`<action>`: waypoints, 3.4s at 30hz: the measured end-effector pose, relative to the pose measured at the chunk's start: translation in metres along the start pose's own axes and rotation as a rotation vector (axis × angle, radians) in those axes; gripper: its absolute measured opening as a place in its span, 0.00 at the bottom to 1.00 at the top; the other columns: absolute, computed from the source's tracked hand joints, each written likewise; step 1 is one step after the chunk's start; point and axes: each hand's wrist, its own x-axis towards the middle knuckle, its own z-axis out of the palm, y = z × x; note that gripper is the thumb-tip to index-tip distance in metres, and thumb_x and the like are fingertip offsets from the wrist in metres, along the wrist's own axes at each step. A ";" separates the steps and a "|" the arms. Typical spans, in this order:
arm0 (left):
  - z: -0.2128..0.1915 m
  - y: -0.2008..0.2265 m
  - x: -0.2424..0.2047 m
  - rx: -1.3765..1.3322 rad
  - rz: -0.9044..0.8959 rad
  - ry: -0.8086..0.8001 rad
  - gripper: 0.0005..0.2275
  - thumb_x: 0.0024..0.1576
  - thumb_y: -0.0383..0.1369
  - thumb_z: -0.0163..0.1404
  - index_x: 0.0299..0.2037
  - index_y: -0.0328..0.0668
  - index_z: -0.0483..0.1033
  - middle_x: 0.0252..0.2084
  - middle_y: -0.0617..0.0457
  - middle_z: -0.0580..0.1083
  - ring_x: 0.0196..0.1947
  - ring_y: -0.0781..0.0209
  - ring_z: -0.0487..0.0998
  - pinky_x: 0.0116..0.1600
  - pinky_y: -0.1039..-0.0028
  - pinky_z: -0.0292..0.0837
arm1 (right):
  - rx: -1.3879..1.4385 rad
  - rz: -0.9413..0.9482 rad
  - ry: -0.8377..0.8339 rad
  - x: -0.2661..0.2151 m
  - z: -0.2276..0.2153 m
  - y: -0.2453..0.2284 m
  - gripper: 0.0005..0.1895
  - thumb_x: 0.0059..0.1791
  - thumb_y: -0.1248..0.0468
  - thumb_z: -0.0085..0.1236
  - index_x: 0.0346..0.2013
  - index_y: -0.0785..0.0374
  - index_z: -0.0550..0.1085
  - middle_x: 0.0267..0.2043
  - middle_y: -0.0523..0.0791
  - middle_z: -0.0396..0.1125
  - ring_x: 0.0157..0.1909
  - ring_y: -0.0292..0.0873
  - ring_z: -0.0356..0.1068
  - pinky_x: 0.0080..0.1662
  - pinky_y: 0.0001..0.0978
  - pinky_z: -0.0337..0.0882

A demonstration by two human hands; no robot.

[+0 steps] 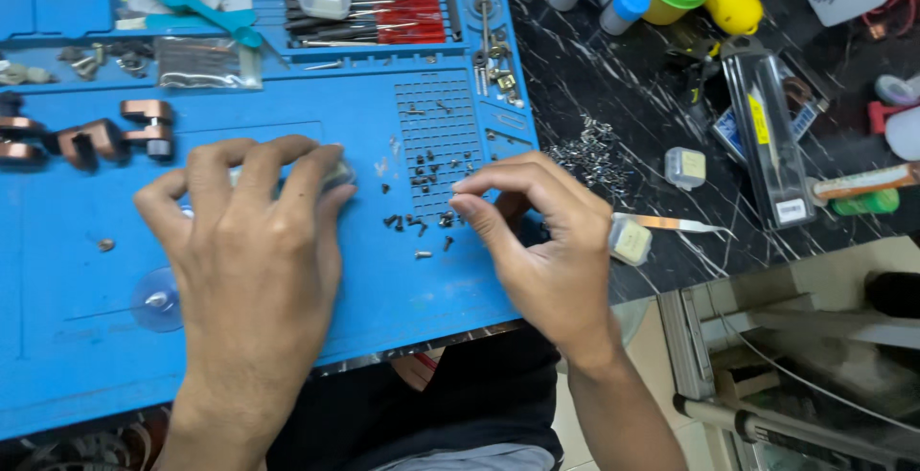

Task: The person sorts small screws and metallic parts on a blue work mat, picking them up and placing them into small plastic containers. They also handle copper-colored components and organize various tools and items on the cluttered workbench.

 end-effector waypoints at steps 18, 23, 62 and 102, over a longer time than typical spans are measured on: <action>0.003 0.024 0.004 -0.076 0.005 0.066 0.08 0.74 0.28 0.71 0.61 0.48 0.91 0.59 0.56 0.87 0.57 0.44 0.80 0.62 0.51 0.63 | -0.180 -0.134 -0.221 0.026 -0.004 0.031 0.04 0.61 0.68 0.67 0.49 0.65 0.81 0.52 0.51 0.68 0.52 0.54 0.75 0.56 0.47 0.75; 0.007 0.025 0.002 -0.068 -0.017 -0.024 0.04 0.72 0.33 0.68 0.53 0.56 0.91 0.51 0.61 0.86 0.54 0.45 0.81 0.61 0.49 0.62 | -0.267 -0.174 -0.225 0.027 0.012 0.036 0.09 0.59 0.66 0.70 0.52 0.62 0.80 0.53 0.48 0.69 0.53 0.55 0.73 0.56 0.49 0.74; 0.020 0.076 0.014 -0.427 0.187 0.137 0.05 0.70 0.36 0.64 0.51 0.49 0.85 0.48 0.60 0.85 0.46 0.54 0.82 0.55 0.59 0.67 | -0.020 0.101 0.066 -0.040 -0.022 0.034 0.14 0.65 0.62 0.51 0.62 0.64 0.77 0.54 0.49 0.78 0.50 0.42 0.82 0.54 0.32 0.81; 0.005 0.044 0.001 -0.397 -0.090 -0.010 0.04 0.64 0.32 0.67 0.37 0.45 0.88 0.61 0.48 0.81 0.63 0.38 0.76 0.58 0.44 0.68 | -0.104 0.181 -0.048 -0.039 -0.025 0.031 0.08 0.63 0.64 0.60 0.55 0.62 0.81 0.51 0.46 0.78 0.50 0.42 0.72 0.54 0.34 0.74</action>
